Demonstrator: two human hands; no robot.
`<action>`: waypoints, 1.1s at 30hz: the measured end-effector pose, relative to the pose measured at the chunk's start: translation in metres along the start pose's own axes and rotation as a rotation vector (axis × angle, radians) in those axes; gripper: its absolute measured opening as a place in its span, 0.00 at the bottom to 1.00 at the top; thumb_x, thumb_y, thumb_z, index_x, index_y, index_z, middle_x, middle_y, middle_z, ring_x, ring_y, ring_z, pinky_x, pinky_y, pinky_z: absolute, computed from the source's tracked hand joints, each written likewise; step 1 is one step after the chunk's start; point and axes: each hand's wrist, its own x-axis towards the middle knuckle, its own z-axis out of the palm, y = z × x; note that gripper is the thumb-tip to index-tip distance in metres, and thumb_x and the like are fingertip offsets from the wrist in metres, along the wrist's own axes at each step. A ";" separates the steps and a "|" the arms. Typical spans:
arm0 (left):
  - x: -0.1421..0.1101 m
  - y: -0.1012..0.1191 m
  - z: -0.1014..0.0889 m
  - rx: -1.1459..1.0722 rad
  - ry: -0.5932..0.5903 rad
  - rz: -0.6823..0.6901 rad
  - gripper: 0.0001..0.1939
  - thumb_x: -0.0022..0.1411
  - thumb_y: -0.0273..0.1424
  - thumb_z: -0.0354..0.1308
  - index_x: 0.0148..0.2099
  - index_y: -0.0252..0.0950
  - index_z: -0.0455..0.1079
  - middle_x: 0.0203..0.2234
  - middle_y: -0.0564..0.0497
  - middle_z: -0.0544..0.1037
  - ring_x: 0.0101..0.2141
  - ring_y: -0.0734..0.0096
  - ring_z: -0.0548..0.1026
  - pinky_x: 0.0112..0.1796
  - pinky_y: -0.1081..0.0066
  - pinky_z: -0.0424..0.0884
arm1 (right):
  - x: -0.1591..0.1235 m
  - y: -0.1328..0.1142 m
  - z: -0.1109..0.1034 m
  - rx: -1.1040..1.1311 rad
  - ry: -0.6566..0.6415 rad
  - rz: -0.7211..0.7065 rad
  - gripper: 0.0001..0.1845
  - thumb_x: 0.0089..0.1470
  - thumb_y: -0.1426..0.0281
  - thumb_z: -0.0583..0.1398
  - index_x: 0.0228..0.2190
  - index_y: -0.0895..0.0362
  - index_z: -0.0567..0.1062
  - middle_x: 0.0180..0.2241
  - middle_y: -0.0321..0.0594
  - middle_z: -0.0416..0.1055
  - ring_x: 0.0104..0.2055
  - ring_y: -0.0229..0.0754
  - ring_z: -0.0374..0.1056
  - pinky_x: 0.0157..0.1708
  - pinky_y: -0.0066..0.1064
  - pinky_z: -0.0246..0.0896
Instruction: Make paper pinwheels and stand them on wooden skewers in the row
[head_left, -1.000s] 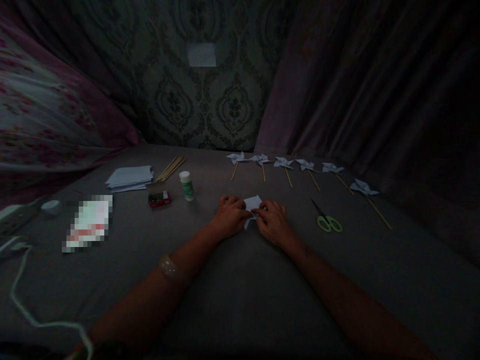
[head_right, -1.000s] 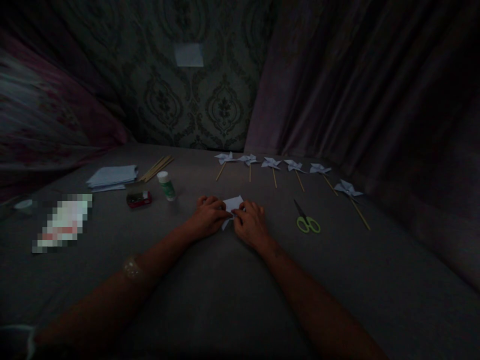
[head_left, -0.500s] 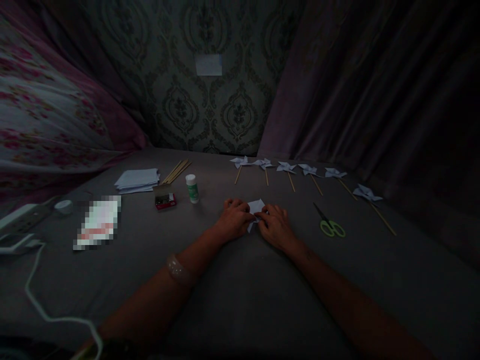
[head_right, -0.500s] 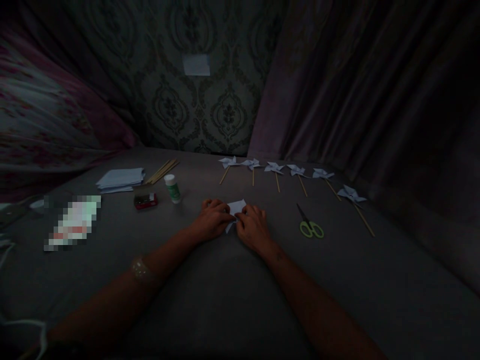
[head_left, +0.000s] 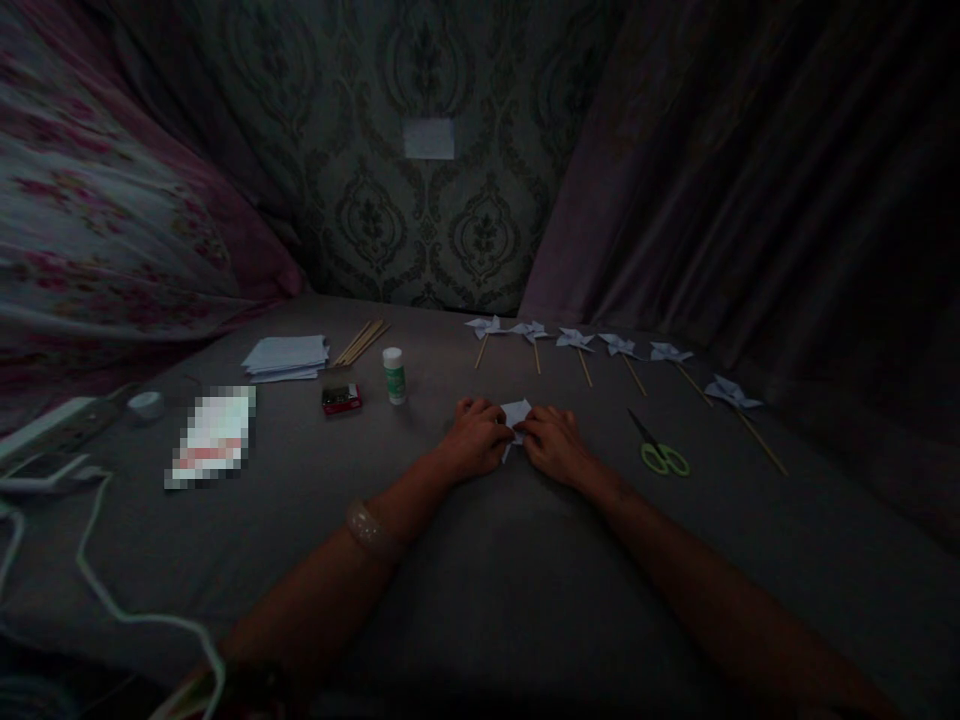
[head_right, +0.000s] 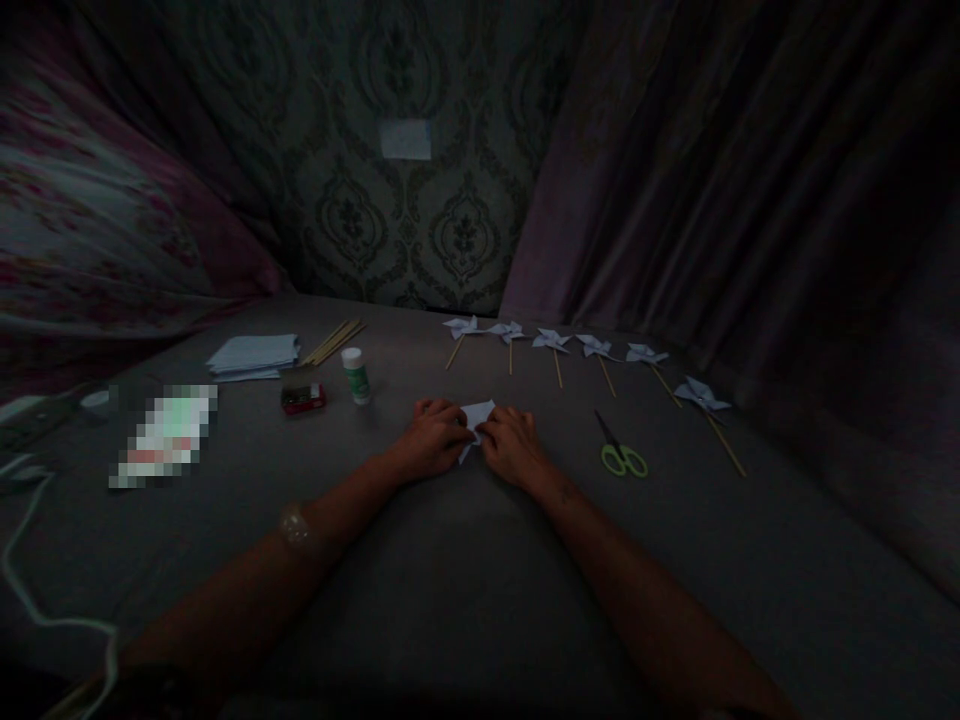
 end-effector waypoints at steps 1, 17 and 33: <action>0.000 0.000 0.001 -0.010 0.011 -0.005 0.11 0.60 0.30 0.54 0.41 0.43 0.77 0.39 0.47 0.75 0.46 0.58 0.66 0.47 0.53 0.54 | 0.000 0.000 -0.001 -0.005 -0.008 -0.008 0.16 0.55 0.75 0.53 0.42 0.57 0.77 0.40 0.44 0.72 0.44 0.45 0.61 0.43 0.38 0.48; 0.000 -0.002 0.001 -0.056 0.089 -0.075 0.11 0.60 0.28 0.53 0.40 0.40 0.76 0.37 0.48 0.77 0.45 0.61 0.68 0.47 0.55 0.54 | 0.011 0.003 -0.008 -0.059 -0.129 -0.096 0.16 0.55 0.77 0.54 0.39 0.55 0.78 0.38 0.43 0.73 0.44 0.44 0.64 0.42 0.36 0.49; 0.006 -0.012 -0.005 -0.013 0.100 -0.136 0.13 0.60 0.30 0.51 0.41 0.39 0.77 0.38 0.45 0.78 0.43 0.58 0.69 0.47 0.52 0.55 | 0.033 0.034 -0.025 0.366 -0.109 0.125 0.16 0.48 0.75 0.57 0.37 0.55 0.81 0.34 0.38 0.79 0.33 0.39 0.71 0.36 0.29 0.63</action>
